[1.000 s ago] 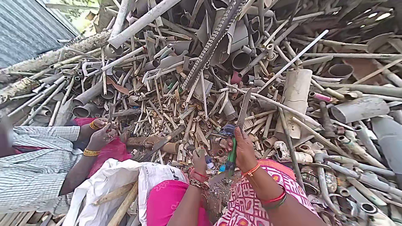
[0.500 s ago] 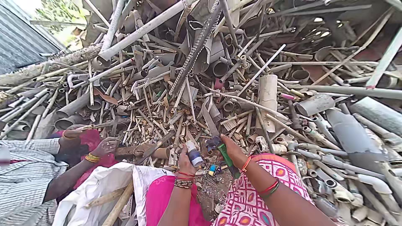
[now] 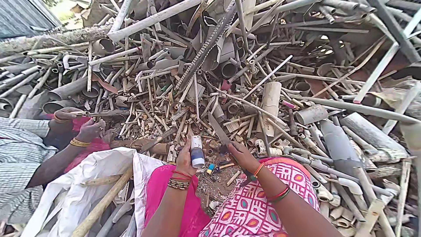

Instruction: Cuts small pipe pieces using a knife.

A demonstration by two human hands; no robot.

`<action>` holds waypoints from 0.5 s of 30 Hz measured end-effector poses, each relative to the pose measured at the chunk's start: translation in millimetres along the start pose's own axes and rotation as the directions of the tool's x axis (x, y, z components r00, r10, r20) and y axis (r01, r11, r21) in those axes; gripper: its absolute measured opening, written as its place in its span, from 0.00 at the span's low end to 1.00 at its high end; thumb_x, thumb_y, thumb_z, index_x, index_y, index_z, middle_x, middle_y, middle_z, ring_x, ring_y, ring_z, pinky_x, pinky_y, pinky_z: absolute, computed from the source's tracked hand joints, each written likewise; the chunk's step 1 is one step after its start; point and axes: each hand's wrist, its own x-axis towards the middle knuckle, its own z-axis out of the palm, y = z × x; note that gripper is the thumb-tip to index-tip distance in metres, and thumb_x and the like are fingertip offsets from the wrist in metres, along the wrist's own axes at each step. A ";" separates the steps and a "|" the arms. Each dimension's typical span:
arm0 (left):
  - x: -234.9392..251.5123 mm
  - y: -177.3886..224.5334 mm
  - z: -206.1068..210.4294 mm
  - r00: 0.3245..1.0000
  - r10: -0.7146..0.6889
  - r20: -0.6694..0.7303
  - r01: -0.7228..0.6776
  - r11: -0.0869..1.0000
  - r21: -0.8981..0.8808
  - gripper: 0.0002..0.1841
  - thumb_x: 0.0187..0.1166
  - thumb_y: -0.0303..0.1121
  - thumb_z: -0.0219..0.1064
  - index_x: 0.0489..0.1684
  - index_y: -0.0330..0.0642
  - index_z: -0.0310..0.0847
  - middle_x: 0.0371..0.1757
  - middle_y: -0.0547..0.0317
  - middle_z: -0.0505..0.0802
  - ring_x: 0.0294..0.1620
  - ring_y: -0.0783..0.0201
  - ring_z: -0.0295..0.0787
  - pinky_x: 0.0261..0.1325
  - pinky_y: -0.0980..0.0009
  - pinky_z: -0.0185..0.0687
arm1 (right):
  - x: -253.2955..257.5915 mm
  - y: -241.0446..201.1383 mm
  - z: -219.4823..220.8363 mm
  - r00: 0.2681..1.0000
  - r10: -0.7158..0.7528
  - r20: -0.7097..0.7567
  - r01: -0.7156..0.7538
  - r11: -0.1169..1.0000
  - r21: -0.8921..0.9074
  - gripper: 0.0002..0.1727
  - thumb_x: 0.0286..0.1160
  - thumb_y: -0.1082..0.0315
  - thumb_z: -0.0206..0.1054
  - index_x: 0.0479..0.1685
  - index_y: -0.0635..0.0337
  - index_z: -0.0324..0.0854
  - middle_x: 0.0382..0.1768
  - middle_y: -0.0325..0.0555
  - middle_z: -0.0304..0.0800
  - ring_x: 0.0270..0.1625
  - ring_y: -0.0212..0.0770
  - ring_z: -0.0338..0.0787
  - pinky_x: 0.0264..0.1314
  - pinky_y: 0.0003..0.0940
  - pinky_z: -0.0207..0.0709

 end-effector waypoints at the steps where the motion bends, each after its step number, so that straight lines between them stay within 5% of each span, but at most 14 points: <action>1: 0.4 -2.8 2.1 1.000 -0.005 0.012 0.005 1.000 0.003 0.27 0.96 0.50 0.34 0.50 0.38 0.74 0.28 0.52 0.87 0.21 0.62 0.87 0.21 0.71 0.85 | -4.1 -1.8 0.4 0.999 0.047 -0.001 -0.047 0.998 0.041 0.26 0.98 0.53 0.34 0.42 0.60 0.73 0.19 0.32 0.71 0.19 0.26 0.73 0.27 0.22 0.72; 3: 1.7 -8.2 7.9 0.999 -0.009 0.039 0.009 1.000 0.006 0.27 0.96 0.50 0.34 0.50 0.38 0.74 0.28 0.52 0.88 0.21 0.62 0.87 0.22 0.71 0.85 | -10.1 -4.8 -0.7 0.994 0.089 -0.066 -0.083 0.992 0.091 0.30 0.98 0.53 0.29 0.38 0.60 0.73 0.16 0.33 0.71 0.17 0.28 0.73 0.26 0.23 0.73; 6: 1.1 -13.2 17.7 0.998 -0.042 0.056 0.040 0.999 0.032 0.25 0.96 0.49 0.38 0.49 0.39 0.74 0.27 0.52 0.88 0.20 0.62 0.87 0.21 0.71 0.84 | -11.9 1.7 -7.8 0.991 0.000 -0.134 0.010 0.997 0.071 0.21 0.98 0.62 0.40 0.46 0.65 0.77 0.20 0.34 0.71 0.17 0.26 0.72 0.26 0.22 0.73; 8: 1.2 -15.9 22.0 0.997 -0.053 0.062 0.051 0.998 0.030 0.24 0.96 0.49 0.38 0.47 0.38 0.74 0.27 0.52 0.88 0.19 0.63 0.86 0.20 0.71 0.84 | -13.6 7.0 -13.5 0.988 -0.055 -0.147 0.067 0.994 0.081 0.16 0.95 0.65 0.48 0.42 0.64 0.78 0.18 0.31 0.72 0.16 0.23 0.72 0.23 0.20 0.72; 11: 2.4 -16.0 26.9 0.997 -0.043 0.061 0.042 0.999 0.020 0.25 0.96 0.50 0.38 0.47 0.38 0.75 0.27 0.51 0.88 0.18 0.62 0.86 0.19 0.71 0.83 | -18.9 13.7 -18.2 0.973 -0.109 -0.205 0.114 0.993 0.013 0.08 0.76 0.66 0.71 0.41 0.62 0.83 0.24 0.29 0.81 0.23 0.20 0.78 0.31 0.19 0.75; 13: 2.8 -15.8 29.2 0.998 -0.028 0.061 0.027 1.000 0.009 0.25 0.95 0.50 0.38 0.48 0.39 0.75 0.27 0.50 0.89 0.18 0.62 0.86 0.18 0.71 0.81 | -23.9 15.0 -17.5 0.960 -0.093 -0.265 0.076 0.994 -0.076 0.23 0.59 0.64 0.84 0.50 0.66 0.83 0.36 0.36 0.88 0.38 0.22 0.85 0.47 0.23 0.80; 15: 2.2 -16.3 29.7 0.997 -0.023 0.080 0.023 1.000 -0.003 0.25 0.95 0.51 0.37 0.50 0.40 0.75 0.28 0.51 0.89 0.18 0.63 0.86 0.18 0.71 0.82 | -27.5 15.2 -17.7 0.967 -0.063 -0.247 0.026 0.988 -0.149 0.33 0.56 0.61 0.86 0.60 0.70 0.79 0.47 0.45 0.89 0.48 0.29 0.87 0.57 0.28 0.80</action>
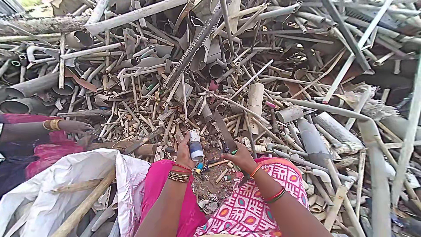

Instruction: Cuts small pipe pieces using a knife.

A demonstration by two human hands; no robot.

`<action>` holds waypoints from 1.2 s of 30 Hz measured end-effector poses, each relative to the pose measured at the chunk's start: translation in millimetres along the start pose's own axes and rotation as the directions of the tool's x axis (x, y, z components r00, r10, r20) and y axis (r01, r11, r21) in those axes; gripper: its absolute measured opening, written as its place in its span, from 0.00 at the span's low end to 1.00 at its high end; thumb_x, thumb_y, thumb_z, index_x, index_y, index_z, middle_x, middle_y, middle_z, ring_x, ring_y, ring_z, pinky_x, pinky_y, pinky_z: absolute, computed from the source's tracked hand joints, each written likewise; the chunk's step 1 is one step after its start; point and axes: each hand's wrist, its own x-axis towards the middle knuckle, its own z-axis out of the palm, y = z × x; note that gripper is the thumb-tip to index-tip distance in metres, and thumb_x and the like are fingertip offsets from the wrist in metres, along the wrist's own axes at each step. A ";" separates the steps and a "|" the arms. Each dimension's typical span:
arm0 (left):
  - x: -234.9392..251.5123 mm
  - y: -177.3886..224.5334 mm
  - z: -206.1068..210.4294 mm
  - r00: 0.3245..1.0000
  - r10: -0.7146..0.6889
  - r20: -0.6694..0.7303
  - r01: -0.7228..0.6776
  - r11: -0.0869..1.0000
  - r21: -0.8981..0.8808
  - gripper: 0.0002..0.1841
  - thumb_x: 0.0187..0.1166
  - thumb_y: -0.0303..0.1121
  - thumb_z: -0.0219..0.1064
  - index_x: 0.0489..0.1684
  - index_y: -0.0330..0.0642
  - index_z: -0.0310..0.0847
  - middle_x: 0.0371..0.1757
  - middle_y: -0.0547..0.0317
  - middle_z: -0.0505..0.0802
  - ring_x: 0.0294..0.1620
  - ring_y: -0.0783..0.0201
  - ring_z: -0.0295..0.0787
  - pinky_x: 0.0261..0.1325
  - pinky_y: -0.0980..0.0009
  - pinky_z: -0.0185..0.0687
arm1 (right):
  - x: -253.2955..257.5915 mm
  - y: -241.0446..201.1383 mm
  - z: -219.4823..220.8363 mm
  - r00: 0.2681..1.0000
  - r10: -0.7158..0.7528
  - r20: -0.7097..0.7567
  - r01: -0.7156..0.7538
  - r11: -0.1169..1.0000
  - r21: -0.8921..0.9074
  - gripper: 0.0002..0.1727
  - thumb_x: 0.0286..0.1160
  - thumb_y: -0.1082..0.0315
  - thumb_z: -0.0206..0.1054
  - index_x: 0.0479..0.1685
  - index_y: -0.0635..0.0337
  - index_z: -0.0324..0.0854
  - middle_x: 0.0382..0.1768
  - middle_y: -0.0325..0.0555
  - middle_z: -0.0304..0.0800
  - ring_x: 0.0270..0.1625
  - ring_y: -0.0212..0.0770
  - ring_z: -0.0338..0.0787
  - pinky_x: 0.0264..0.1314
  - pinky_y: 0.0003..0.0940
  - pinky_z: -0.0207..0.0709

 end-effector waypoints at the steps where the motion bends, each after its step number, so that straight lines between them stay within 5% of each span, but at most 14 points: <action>1: 0.1 -0.9 0.3 1.000 -0.001 0.019 0.001 1.000 -0.001 0.25 0.95 0.51 0.37 0.50 0.40 0.75 0.28 0.51 0.89 0.18 0.63 0.86 0.18 0.71 0.82 | -1.7 -0.8 -1.8 0.999 0.017 0.033 -0.016 0.999 -0.030 0.37 0.58 0.58 0.85 0.65 0.72 0.77 0.52 0.50 0.89 0.52 0.32 0.87 0.61 0.31 0.79; 3: -0.3 -4.3 0.0 0.999 -0.008 0.052 0.008 1.000 0.012 0.23 0.96 0.48 0.39 0.51 0.40 0.75 0.29 0.51 0.89 0.19 0.64 0.87 0.19 0.72 0.83 | -5.4 -2.3 -3.7 0.994 0.058 0.097 -0.055 0.998 -0.032 0.35 0.71 0.54 0.76 0.70 0.72 0.72 0.52 0.51 0.85 0.50 0.34 0.85 0.58 0.33 0.78; 5: -2.8 -8.7 -1.0 0.996 -0.022 0.082 0.017 0.998 0.058 0.19 0.96 0.43 0.43 0.52 0.38 0.76 0.32 0.52 0.91 0.20 0.66 0.87 0.20 0.76 0.83 | -8.3 -1.0 0.4 0.987 0.081 0.140 -0.095 0.991 0.097 0.22 0.91 0.55 0.52 0.62 0.67 0.71 0.32 0.39 0.75 0.29 0.29 0.76 0.36 0.26 0.75; 7: -1.4 -15.6 -4.8 0.987 -0.051 0.149 0.036 0.994 0.101 0.18 0.96 0.40 0.41 0.55 0.38 0.74 0.37 0.50 0.94 0.20 0.68 0.87 0.21 0.78 0.81 | -10.9 -6.8 5.0 0.977 0.150 0.155 -0.188 0.942 0.278 0.26 0.98 0.54 0.30 0.50 0.59 0.73 0.20 0.33 0.72 0.18 0.27 0.73 0.26 0.22 0.73; 8: 0.2 -19.8 -6.9 0.981 -0.079 0.177 0.061 0.992 0.106 0.19 0.96 0.40 0.39 0.54 0.38 0.73 0.38 0.49 0.94 0.20 0.67 0.87 0.21 0.78 0.81 | -11.2 -9.3 6.7 0.974 0.167 0.153 -0.209 0.920 0.332 0.27 0.99 0.55 0.29 0.46 0.58 0.74 0.18 0.32 0.72 0.17 0.27 0.73 0.24 0.21 0.72; 13: -5.6 -29.7 -11.0 0.968 -0.151 0.199 0.132 0.986 0.107 0.22 0.96 0.42 0.38 0.49 0.37 0.75 0.26 0.54 0.89 0.17 0.67 0.86 0.20 0.76 0.84 | -4.7 -6.0 14.5 0.993 0.075 0.087 -0.100 0.934 0.344 0.07 0.90 0.66 0.58 0.49 0.62 0.76 0.19 0.30 0.72 0.16 0.22 0.70 0.22 0.17 0.69; 15: -7.4 -28.1 -13.7 0.966 -0.140 0.217 0.120 0.987 0.105 0.22 0.96 0.42 0.37 0.47 0.36 0.74 0.25 0.53 0.89 0.16 0.67 0.86 0.20 0.77 0.83 | -0.4 -4.6 15.0 0.998 0.055 0.007 -0.055 0.973 0.225 0.17 0.70 0.68 0.77 0.52 0.66 0.78 0.29 0.34 0.80 0.24 0.22 0.76 0.30 0.19 0.74; 17: -8.0 -24.8 -17.7 0.964 -0.131 0.233 0.109 0.988 0.106 0.22 0.97 0.42 0.36 0.48 0.36 0.73 0.27 0.53 0.90 0.18 0.67 0.86 0.21 0.77 0.83 | 2.9 -4.4 11.8 0.999 0.039 0.009 -0.039 0.999 0.035 0.31 0.60 0.60 0.85 0.59 0.67 0.78 0.41 0.42 0.85 0.39 0.28 0.83 0.46 0.27 0.79; 20: -6.8 -18.1 -23.3 0.979 -0.048 0.198 0.030 0.995 0.091 0.24 0.96 0.43 0.35 0.52 0.37 0.75 0.32 0.50 0.92 0.20 0.66 0.88 0.21 0.75 0.84 | 3.1 -7.9 9.9 0.998 0.054 0.045 -0.047 0.988 -0.146 0.38 0.72 0.46 0.76 0.69 0.70 0.72 0.51 0.58 0.86 0.52 0.47 0.86 0.60 0.49 0.77; 23: -0.1 -15.8 -30.6 0.988 0.042 0.150 -0.046 0.999 0.021 0.27 0.96 0.48 0.33 0.51 0.39 0.76 0.28 0.55 0.88 0.22 0.66 0.87 0.23 0.74 0.85 | 2.5 -7.0 15.4 0.999 0.036 0.026 -0.032 0.990 -0.138 0.28 0.92 0.47 0.50 0.66 0.68 0.72 0.35 0.47 0.80 0.35 0.41 0.82 0.46 0.43 0.77; 25: 1.3 -14.9 -31.1 0.992 0.059 0.115 -0.059 0.998 -0.010 0.28 0.95 0.52 0.33 0.49 0.43 0.78 0.28 0.58 0.88 0.21 0.68 0.86 0.23 0.74 0.83 | 1.3 -11.4 18.8 0.998 0.054 0.025 -0.053 0.997 -0.057 0.25 0.96 0.55 0.42 0.67 0.68 0.72 0.32 0.45 0.76 0.31 0.38 0.79 0.43 0.39 0.76; 28: 6.0 -18.7 -33.1 0.988 0.025 0.155 -0.010 0.995 -0.095 0.31 0.95 0.54 0.30 0.46 0.42 0.77 0.27 0.56 0.90 0.22 0.66 0.89 0.23 0.73 0.85 | -2.2 -18.6 27.0 0.987 0.144 0.069 -0.156 0.963 0.221 0.17 0.94 0.65 0.48 0.69 0.68 0.69 0.30 0.41 0.75 0.25 0.30 0.77 0.32 0.27 0.76; 32: 9.4 -23.9 -32.6 0.956 0.099 0.276 -0.027 0.967 -0.254 0.27 0.96 0.47 0.27 0.56 0.45 0.75 0.42 0.52 0.95 0.41 0.59 0.96 0.44 0.66 0.93 | -14.0 -26.1 41.7 0.957 0.188 0.221 -0.274 0.834 0.479 0.19 0.89 0.63 0.60 0.70 0.63 0.66 0.30 0.37 0.75 0.22 0.27 0.78 0.27 0.22 0.79; 36: 6.8 -29.3 -25.4 0.971 0.114 0.212 -0.053 0.961 -0.272 0.32 0.95 0.52 0.25 0.52 0.43 0.76 0.34 0.54 0.92 0.33 0.61 0.93 0.35 0.68 0.90 | -25.6 -22.7 59.3 0.972 0.138 0.188 -0.215 0.841 0.496 0.24 0.75 0.67 0.73 0.64 0.67 0.71 0.32 0.37 0.79 0.21 0.25 0.77 0.25 0.20 0.77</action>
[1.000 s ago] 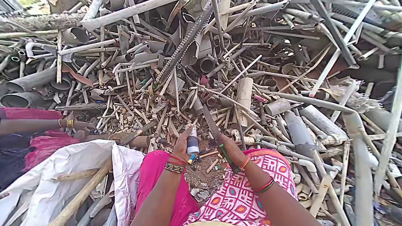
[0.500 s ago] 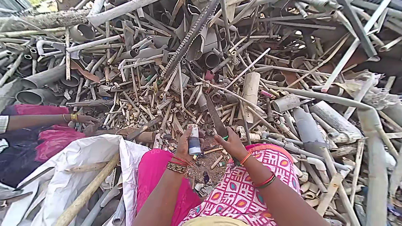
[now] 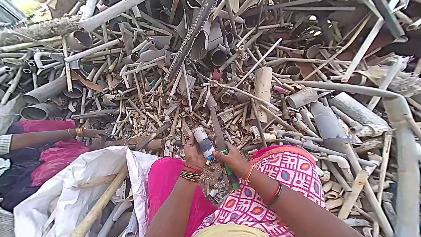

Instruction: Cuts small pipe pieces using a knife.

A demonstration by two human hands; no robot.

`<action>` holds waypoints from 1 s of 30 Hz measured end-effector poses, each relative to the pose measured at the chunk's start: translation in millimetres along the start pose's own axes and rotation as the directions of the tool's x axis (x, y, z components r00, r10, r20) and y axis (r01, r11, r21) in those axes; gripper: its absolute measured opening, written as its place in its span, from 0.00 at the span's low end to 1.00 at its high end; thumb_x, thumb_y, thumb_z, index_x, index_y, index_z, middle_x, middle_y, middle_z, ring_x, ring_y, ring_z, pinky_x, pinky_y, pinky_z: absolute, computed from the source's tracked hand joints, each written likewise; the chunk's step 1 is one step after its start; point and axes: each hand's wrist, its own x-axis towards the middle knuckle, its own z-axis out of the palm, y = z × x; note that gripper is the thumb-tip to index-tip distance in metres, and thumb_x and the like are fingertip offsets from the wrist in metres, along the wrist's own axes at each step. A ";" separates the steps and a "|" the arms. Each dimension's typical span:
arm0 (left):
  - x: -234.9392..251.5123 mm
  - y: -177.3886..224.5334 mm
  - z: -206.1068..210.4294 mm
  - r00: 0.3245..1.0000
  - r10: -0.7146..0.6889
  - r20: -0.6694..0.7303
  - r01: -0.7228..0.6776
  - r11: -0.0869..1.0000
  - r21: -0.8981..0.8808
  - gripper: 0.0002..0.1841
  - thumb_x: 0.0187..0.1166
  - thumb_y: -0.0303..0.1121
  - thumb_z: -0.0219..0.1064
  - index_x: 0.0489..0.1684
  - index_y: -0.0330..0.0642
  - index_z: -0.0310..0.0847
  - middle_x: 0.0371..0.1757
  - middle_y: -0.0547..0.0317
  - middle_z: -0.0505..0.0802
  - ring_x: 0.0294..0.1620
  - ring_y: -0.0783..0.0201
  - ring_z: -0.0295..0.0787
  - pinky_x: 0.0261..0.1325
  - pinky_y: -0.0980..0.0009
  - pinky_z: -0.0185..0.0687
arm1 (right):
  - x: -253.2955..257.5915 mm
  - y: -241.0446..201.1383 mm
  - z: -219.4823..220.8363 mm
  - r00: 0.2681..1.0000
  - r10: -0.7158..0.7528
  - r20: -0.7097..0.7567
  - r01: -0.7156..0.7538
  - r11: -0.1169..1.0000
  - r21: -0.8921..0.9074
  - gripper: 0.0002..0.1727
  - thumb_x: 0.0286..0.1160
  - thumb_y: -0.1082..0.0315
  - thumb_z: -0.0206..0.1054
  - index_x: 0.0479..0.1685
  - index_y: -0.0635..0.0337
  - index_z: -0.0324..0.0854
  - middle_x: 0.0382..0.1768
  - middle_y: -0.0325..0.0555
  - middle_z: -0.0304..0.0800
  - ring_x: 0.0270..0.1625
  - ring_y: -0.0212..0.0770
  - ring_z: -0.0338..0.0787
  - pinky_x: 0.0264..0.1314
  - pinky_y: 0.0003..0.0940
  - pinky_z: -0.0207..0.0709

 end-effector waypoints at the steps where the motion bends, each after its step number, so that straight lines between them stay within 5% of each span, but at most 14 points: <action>1: -1.8 -2.5 2.5 1.000 0.014 -0.018 -0.013 0.999 0.032 0.34 0.93 0.56 0.23 0.51 0.43 0.75 0.33 0.55 0.91 0.31 0.63 0.92 0.34 0.69 0.89 | -1.5 1.1 1.5 1.000 -0.014 -0.011 0.014 1.000 0.004 0.23 0.74 0.68 0.74 0.62 0.67 0.72 0.31 0.37 0.80 0.19 0.25 0.77 0.24 0.20 0.77; 3: -3.0 -7.7 4.7 0.999 0.041 -0.036 -0.037 0.995 0.093 0.37 0.91 0.62 0.22 0.51 0.44 0.73 0.31 0.58 0.90 0.30 0.66 0.90 0.33 0.70 0.89 | -4.4 0.0 0.0 0.998 -0.056 -0.012 0.055 0.998 -0.017 0.20 0.72 0.68 0.75 0.58 0.67 0.75 0.29 0.36 0.82 0.18 0.24 0.77 0.24 0.19 0.78; 6: -3.4 -12.3 11.9 0.984 0.091 -0.150 -0.065 0.983 0.173 0.30 0.94 0.56 0.31 0.43 0.45 0.74 0.24 0.61 0.88 0.23 0.69 0.88 0.28 0.73 0.88 | -5.5 2.8 -10.6 0.980 -0.193 0.043 0.198 0.958 -0.208 0.23 0.72 0.61 0.74 0.59 0.67 0.77 0.34 0.35 0.83 0.25 0.21 0.79 0.32 0.18 0.78; 10: -2.5 -10.9 10.2 0.990 -0.008 -0.138 0.029 0.989 0.148 0.36 0.91 0.62 0.26 0.39 0.46 0.75 0.20 0.62 0.87 0.18 0.70 0.86 0.21 0.75 0.84 | -10.6 -2.2 -18.0 0.976 -0.184 0.118 0.207 0.949 -0.236 0.17 0.93 0.60 0.47 0.56 0.64 0.74 0.25 0.30 0.74 0.21 0.22 0.74 0.28 0.19 0.73; 12: -0.5 -10.3 5.5 0.995 -0.059 -0.081 0.070 0.988 0.137 0.39 0.89 0.65 0.23 0.42 0.45 0.76 0.20 0.61 0.87 0.18 0.69 0.86 0.21 0.75 0.84 | -9.7 -3.2 -24.1 0.982 -0.149 0.116 0.173 0.956 -0.239 0.18 0.95 0.60 0.42 0.56 0.63 0.73 0.24 0.31 0.72 0.21 0.23 0.74 0.28 0.20 0.74; 18: 1.3 -17.0 8.0 0.999 0.025 0.032 -0.030 0.985 0.171 0.37 0.89 0.63 0.22 0.48 0.49 0.75 0.31 0.63 0.92 0.33 0.70 0.93 0.37 0.70 0.92 | -14.0 -3.1 -32.3 0.978 -0.176 0.114 0.209 0.851 -0.482 0.23 0.95 0.58 0.44 0.62 0.70 0.77 0.33 0.42 0.79 0.31 0.31 0.79 0.41 0.31 0.76; 22: -3.8 -23.7 19.0 0.989 0.131 0.069 -0.141 0.972 0.186 0.41 0.88 0.62 0.17 0.39 0.48 0.78 0.23 0.66 0.91 0.23 0.73 0.90 0.29 0.75 0.90 | -25.3 -6.6 -22.1 0.977 -0.212 -0.019 0.167 0.823 -0.543 0.29 0.83 0.46 0.61 0.58 0.68 0.79 0.38 0.47 0.86 0.39 0.38 0.85 0.47 0.41 0.77; 25: -8.1 -32.6 25.4 0.967 0.248 0.052 -0.253 0.952 0.170 0.40 0.86 0.63 0.15 0.39 0.48 0.74 0.24 0.67 0.89 0.25 0.74 0.89 0.33 0.74 0.89 | -33.8 -9.3 -17.7 0.977 -0.199 -0.077 0.115 0.792 -0.599 0.36 0.73 0.42 0.71 0.59 0.71 0.79 0.42 0.55 0.88 0.46 0.47 0.88 0.51 0.49 0.78; 30: -15.0 -48.4 23.7 0.897 0.428 0.112 -0.442 0.877 0.190 0.36 0.82 0.73 0.36 0.47 0.46 0.71 0.29 0.74 0.89 0.33 0.79 0.89 0.41 0.77 0.89 | -41.7 -6.1 -14.1 0.967 -0.197 -0.159 0.061 0.791 -0.609 0.39 0.70 0.40 0.73 0.60 0.73 0.79 0.45 0.59 0.90 0.50 0.52 0.90 0.55 0.53 0.80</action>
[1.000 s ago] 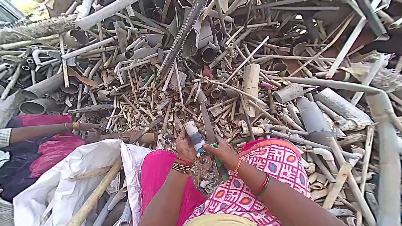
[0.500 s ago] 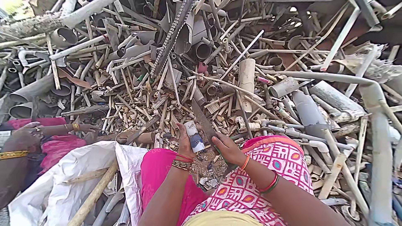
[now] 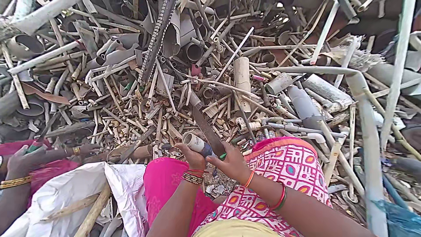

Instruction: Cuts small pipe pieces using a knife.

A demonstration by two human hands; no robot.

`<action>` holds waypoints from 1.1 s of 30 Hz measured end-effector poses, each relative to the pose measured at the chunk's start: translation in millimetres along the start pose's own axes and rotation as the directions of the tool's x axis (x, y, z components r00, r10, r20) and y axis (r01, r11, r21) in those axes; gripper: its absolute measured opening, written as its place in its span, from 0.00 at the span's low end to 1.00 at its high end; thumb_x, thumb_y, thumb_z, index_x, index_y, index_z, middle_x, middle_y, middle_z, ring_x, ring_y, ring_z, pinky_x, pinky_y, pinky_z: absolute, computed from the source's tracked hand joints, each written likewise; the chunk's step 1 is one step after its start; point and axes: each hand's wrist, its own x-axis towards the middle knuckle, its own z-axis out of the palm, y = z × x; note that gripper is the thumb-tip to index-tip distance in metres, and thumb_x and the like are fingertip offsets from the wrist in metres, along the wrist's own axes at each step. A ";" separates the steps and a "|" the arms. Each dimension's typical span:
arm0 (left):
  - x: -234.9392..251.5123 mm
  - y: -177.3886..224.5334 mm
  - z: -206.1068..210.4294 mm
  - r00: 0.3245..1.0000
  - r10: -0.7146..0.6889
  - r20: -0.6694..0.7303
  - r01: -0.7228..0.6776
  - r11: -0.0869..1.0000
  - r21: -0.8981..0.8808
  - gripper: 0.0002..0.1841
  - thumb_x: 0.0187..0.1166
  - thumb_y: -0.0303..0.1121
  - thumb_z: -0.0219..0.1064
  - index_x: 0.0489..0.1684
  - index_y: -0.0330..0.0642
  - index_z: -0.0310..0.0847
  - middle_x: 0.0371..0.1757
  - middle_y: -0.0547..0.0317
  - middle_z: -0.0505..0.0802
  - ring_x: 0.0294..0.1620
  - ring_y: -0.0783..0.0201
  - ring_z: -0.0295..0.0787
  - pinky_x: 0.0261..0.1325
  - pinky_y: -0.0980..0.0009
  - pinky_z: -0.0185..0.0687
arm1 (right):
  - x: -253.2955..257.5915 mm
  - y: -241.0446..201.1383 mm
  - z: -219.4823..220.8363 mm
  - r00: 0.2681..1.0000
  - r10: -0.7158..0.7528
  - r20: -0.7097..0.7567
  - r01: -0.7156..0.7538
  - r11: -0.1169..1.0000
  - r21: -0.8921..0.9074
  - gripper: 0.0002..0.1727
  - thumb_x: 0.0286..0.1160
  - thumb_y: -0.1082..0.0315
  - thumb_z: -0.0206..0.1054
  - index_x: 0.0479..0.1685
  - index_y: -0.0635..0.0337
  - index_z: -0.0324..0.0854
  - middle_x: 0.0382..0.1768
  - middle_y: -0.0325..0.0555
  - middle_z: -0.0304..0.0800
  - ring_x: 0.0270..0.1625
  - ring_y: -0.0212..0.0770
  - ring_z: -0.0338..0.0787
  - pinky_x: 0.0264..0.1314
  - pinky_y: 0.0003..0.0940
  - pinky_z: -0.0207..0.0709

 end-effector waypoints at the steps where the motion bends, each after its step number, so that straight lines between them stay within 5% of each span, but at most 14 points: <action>1: -1.3 -2.3 -0.9 1.000 0.012 0.013 -0.012 1.000 -0.018 0.37 0.80 0.75 0.39 0.46 0.47 0.72 0.28 0.73 0.89 0.32 0.78 0.89 0.40 0.77 0.89 | -1.8 0.3 0.7 1.000 0.007 -0.019 -0.007 1.000 0.007 0.39 0.71 0.40 0.72 0.60 0.73 0.79 0.45 0.59 0.90 0.50 0.52 0.90 0.54 0.53 0.80; 5: -3.6 -5.5 -3.2 0.996 0.063 0.068 -0.058 0.995 -0.078 0.41 0.73 0.80 0.39 0.37 0.50 0.78 0.25 0.72 0.90 0.28 0.75 0.90 0.36 0.75 0.89 | -9.1 -3.7 3.8 0.995 0.011 -0.100 -0.009 1.000 0.020 0.39 0.71 0.40 0.72 0.60 0.74 0.79 0.43 0.58 0.90 0.47 0.51 0.90 0.52 0.52 0.80; 8: -4.4 -10.0 -11.4 0.955 0.217 0.202 -0.201 0.975 -0.097 0.34 0.60 0.80 0.61 0.38 0.60 0.87 0.31 0.76 0.93 0.34 0.78 0.91 0.41 0.76 0.88 | -12.3 -7.5 1.4 0.996 0.042 -0.074 -0.042 0.999 -0.001 0.40 0.72 0.38 0.70 0.61 0.73 0.78 0.45 0.59 0.89 0.50 0.51 0.89 0.54 0.52 0.79; 12: -8.6 -9.5 -19.3 0.864 0.363 0.349 -0.356 0.930 -0.085 0.29 0.66 0.77 0.61 0.44 0.66 0.90 0.38 0.79 0.95 0.43 0.80 0.91 0.48 0.77 0.87 | -13.5 -0.5 0.8 1.000 -0.001 -0.019 0.003 0.997 0.074 0.36 0.77 0.42 0.67 0.60 0.72 0.80 0.46 0.55 0.89 0.50 0.43 0.88 0.56 0.44 0.79; 14: -8.1 -10.3 -22.4 0.822 0.401 0.404 -0.401 0.912 -0.090 0.29 0.69 0.76 0.59 0.47 0.66 0.90 0.40 0.80 0.94 0.43 0.80 0.90 0.49 0.79 0.86 | -13.0 6.5 1.7 0.998 -0.059 0.001 0.059 0.988 0.144 0.30 0.81 0.46 0.64 0.54 0.70 0.82 0.39 0.47 0.88 0.41 0.34 0.85 0.48 0.35 0.78; 17: -10.0 -14.5 -27.4 0.831 0.423 0.361 -0.445 0.895 -0.026 0.28 0.69 0.75 0.61 0.49 0.66 0.87 0.40 0.82 0.93 0.43 0.81 0.90 0.48 0.79 0.86 | -8.1 12.2 3.9 0.994 -0.059 0.091 0.025 0.941 0.337 0.19 0.88 0.52 0.56 0.41 0.59 0.78 0.20 0.26 0.71 0.19 0.19 0.70 0.26 0.19 0.68; 21: -12.2 -10.2 -24.5 0.830 0.468 0.303 -0.526 0.838 0.147 0.23 0.70 0.68 0.67 0.49 0.63 0.82 0.36 0.84 0.93 0.37 0.82 0.90 0.43 0.80 0.88 | -7.0 9.4 12.4 0.988 -0.030 0.154 -0.073 0.781 0.621 0.13 0.92 0.61 0.51 0.36 0.54 0.73 0.13 0.24 0.70 0.12 0.19 0.69 0.18 0.15 0.66; 25: -4.9 -3.9 -19.6 0.820 0.496 0.287 -0.567 0.773 0.285 0.21 0.74 0.58 0.72 0.44 0.52 0.78 0.33 0.83 0.90 0.35 0.84 0.88 0.43 0.81 0.88 | -4.0 7.3 24.2 0.998 -0.014 0.057 -0.026 0.766 0.643 0.12 0.92 0.62 0.52 0.38 0.55 0.74 0.13 0.25 0.70 0.13 0.19 0.68 0.18 0.15 0.67; 29: 2.0 -7.7 -29.1 0.803 0.538 0.258 -0.585 0.626 0.517 0.31 0.67 0.44 0.75 0.41 0.13 0.76 0.36 0.59 0.88 0.41 0.90 0.83 0.54 0.90 0.79 | 1.2 6.8 28.2 0.999 -0.011 0.036 -0.007 0.885 0.465 0.13 0.89 0.61 0.57 0.42 0.61 0.78 0.17 0.27 0.69 0.16 0.20 0.67 0.23 0.19 0.66; 31: 2.1 -7.1 -26.5 0.867 0.472 0.158 -0.469 0.669 0.577 0.27 0.68 0.35 0.71 0.44 0.09 0.74 0.36 0.54 0.88 0.40 0.90 0.82 0.52 0.91 0.76 | 0.9 3.3 33.6 0.998 0.014 0.067 -0.047 0.843 0.536 0.12 0.91 0.63 0.55 0.40 0.59 0.76 0.15 0.26 0.68 0.14 0.21 0.67 0.21 0.18 0.66; 33: 3.8 -4.7 -20.5 0.923 0.381 0.043 -0.329 0.727 0.603 0.20 0.72 0.31 0.66 0.47 0.15 0.74 0.36 0.60 0.86 0.38 0.90 0.81 0.50 0.90 0.76 | 3.3 1.8 37.8 0.997 0.004 0.073 -0.047 0.801 0.597 0.11 0.91 0.64 0.54 0.39 0.57 0.74 0.14 0.25 0.68 0.14 0.20 0.69 0.21 0.17 0.68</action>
